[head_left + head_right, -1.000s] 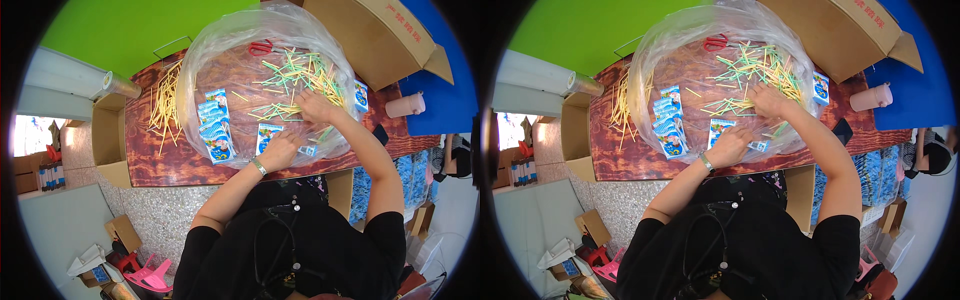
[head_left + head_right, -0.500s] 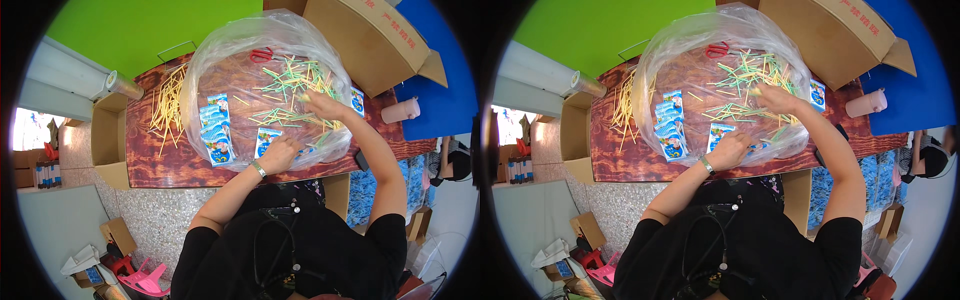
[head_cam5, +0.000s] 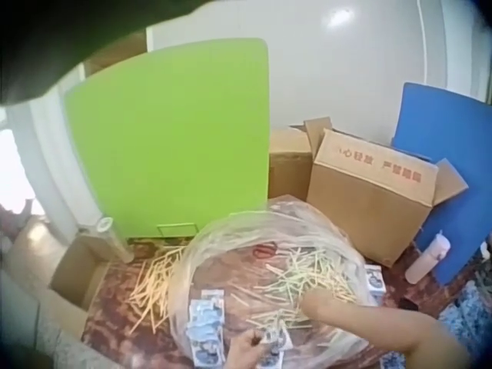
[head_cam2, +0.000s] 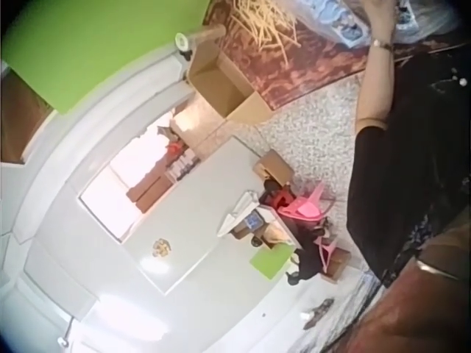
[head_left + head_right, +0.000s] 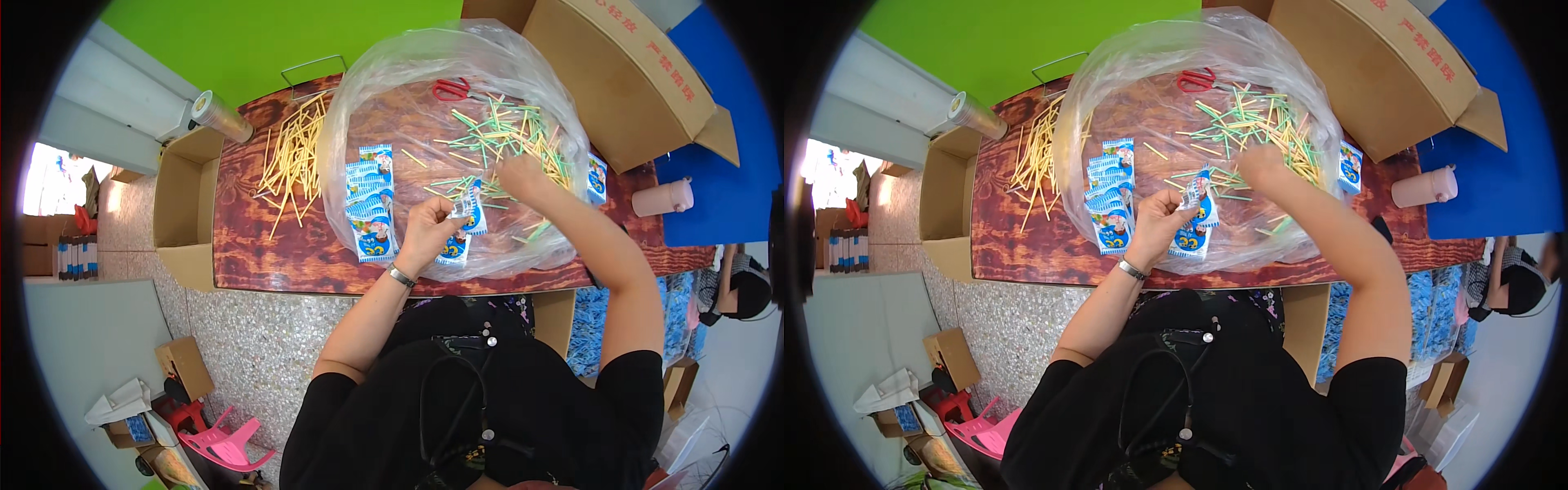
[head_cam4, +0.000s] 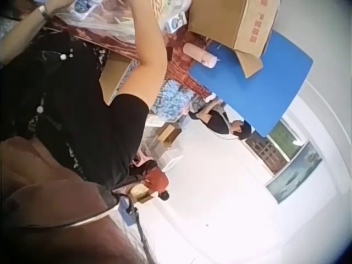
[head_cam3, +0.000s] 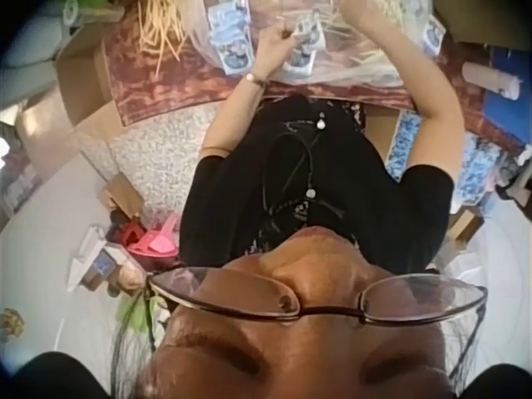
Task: Packaging small colored sticks into individual plastic bags at a factory workbench.
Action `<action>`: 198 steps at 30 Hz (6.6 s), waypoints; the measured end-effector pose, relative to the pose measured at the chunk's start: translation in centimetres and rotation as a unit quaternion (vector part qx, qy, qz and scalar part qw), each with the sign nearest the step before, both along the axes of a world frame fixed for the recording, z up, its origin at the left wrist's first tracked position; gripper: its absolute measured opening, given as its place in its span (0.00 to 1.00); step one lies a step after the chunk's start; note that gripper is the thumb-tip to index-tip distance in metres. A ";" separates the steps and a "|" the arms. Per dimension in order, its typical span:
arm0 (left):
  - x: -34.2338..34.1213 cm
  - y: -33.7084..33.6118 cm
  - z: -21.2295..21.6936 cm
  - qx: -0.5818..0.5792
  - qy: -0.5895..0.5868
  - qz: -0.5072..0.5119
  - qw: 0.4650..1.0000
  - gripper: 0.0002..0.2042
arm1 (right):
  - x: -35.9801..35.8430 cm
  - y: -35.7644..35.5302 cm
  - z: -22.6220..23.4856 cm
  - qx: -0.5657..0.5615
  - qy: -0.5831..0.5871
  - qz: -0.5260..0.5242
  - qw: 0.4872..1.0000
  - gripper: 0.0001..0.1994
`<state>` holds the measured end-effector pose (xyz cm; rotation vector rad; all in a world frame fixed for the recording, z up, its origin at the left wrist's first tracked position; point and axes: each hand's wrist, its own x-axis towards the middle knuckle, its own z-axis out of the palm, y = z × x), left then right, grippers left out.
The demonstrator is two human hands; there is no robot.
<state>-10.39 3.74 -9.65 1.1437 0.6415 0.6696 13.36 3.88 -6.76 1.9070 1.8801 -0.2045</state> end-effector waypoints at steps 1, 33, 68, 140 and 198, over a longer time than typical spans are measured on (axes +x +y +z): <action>0.0 0.1 0.2 -0.034 -0.013 -0.010 0.999 0.03 | 0.6 0.0 -0.6 0.001 -0.001 0.002 1.000 0.14; -0.6 0.2 3.5 0.200 0.076 0.029 0.976 0.14 | -2.9 -2.6 13.6 -0.024 0.488 0.068 0.870 0.11; -0.8 0.8 4.0 0.258 -0.017 0.240 0.936 0.15 | -5.2 -1.4 20.0 -0.116 0.431 0.000 0.895 0.12; -13.5 0.4 -2.5 0.256 0.286 0.190 0.904 0.46 | -14.5 11.1 -3.2 0.007 0.694 0.004 0.720 0.12; -9.9 5.9 -0.6 0.541 0.292 0.107 0.781 0.32 | -19.7 4.2 -4.4 0.300 0.786 -0.306 0.445 0.14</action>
